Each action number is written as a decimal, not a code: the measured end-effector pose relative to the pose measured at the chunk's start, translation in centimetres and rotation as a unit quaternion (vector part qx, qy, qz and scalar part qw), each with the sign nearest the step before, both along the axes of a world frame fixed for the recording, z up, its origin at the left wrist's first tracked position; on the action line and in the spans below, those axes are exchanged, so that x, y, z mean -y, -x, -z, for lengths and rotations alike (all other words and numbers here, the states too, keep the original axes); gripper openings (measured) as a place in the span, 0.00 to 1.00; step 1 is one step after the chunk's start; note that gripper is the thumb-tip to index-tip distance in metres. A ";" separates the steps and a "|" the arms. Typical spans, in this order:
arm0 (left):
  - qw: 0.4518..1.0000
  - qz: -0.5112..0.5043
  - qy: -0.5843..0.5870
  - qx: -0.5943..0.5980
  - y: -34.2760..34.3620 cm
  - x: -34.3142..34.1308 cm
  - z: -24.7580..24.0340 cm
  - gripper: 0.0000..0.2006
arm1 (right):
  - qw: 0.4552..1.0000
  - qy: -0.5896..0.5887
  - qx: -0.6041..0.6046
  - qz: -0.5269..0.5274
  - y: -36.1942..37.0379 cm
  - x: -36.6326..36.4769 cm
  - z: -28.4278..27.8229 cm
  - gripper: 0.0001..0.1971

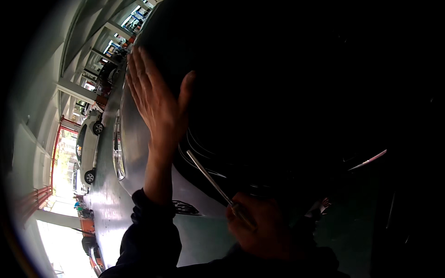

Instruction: The person installs chrome window visors on a car door using a screwdriver to pry and press the trim into place, then wipes the area with a cloth.

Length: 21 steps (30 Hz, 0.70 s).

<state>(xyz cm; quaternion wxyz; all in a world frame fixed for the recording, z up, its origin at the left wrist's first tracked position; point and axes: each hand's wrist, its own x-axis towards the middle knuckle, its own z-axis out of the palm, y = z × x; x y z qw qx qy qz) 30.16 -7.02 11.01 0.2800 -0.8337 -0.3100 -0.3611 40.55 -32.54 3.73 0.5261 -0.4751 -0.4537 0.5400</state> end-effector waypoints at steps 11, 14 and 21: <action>0.961 -0.171 0.106 0.190 24.3 -1.4 11.6 0.38 | 0.997 0.056 0.052 0.026 0.8 -2.0 -1.8 0.06; 0.985 -0.113 0.077 0.109 20.9 0.4 12.3 0.42 | 0.993 0.100 0.059 -0.017 0.4 -3.1 -2.5 0.04; 0.998 -0.012 0.051 -0.039 3.2 2.0 0.1 0.46 | 0.993 0.073 0.053 0.076 -1.5 -3.2 -2.6 0.04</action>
